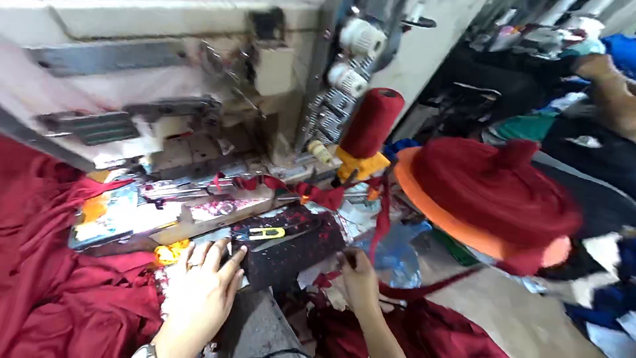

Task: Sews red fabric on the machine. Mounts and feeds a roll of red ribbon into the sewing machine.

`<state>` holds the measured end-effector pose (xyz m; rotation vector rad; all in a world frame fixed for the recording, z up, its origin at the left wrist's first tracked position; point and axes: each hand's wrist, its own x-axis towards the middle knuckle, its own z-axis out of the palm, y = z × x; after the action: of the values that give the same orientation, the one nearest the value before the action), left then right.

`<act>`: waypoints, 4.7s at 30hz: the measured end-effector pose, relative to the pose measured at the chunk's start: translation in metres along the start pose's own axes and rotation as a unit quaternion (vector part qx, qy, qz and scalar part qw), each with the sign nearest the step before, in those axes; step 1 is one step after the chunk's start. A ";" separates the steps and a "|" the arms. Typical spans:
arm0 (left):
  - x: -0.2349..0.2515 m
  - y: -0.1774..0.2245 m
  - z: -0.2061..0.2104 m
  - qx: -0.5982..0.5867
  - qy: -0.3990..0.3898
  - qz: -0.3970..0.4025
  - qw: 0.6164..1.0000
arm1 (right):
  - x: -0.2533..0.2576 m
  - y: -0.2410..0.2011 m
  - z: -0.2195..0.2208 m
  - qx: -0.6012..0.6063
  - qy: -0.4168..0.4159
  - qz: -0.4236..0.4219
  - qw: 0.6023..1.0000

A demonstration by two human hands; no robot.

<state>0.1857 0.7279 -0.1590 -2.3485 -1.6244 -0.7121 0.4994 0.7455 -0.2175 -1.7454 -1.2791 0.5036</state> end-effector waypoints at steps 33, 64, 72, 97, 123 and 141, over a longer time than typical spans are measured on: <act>0.021 -0.016 -0.090 -0.253 0.149 -0.119 0.948 | -0.006 -0.225 -0.005 -0.312 0.045 -0.468 0.825; 0.097 0.011 -0.057 -0.655 -0.002 -0.393 0.646 | -0.019 -0.198 -0.005 -0.248 0.036 -0.456 0.854; 0.086 0.017 -0.041 -0.595 0.122 -0.317 0.729 | -0.012 -0.189 -0.015 -0.191 -0.037 -0.385 0.902; 0.073 0.005 -0.051 -0.551 0.120 -0.308 0.766 | 0.014 -0.213 -0.004 -0.243 0.004 -0.515 0.822; 0.064 -0.019 -0.065 -0.244 0.036 -0.161 0.956 | 0.019 -0.217 -0.018 -0.231 -0.056 -0.560 0.793; 0.064 -0.016 -0.077 -0.159 0.061 -0.109 0.979 | 0.023 -0.214 -0.019 -0.199 -0.074 -0.538 0.815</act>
<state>0.1679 0.7546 -0.0626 -2.2908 -1.8479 -1.2192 0.4054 0.7738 -0.0253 -0.9850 -2.3254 -0.3305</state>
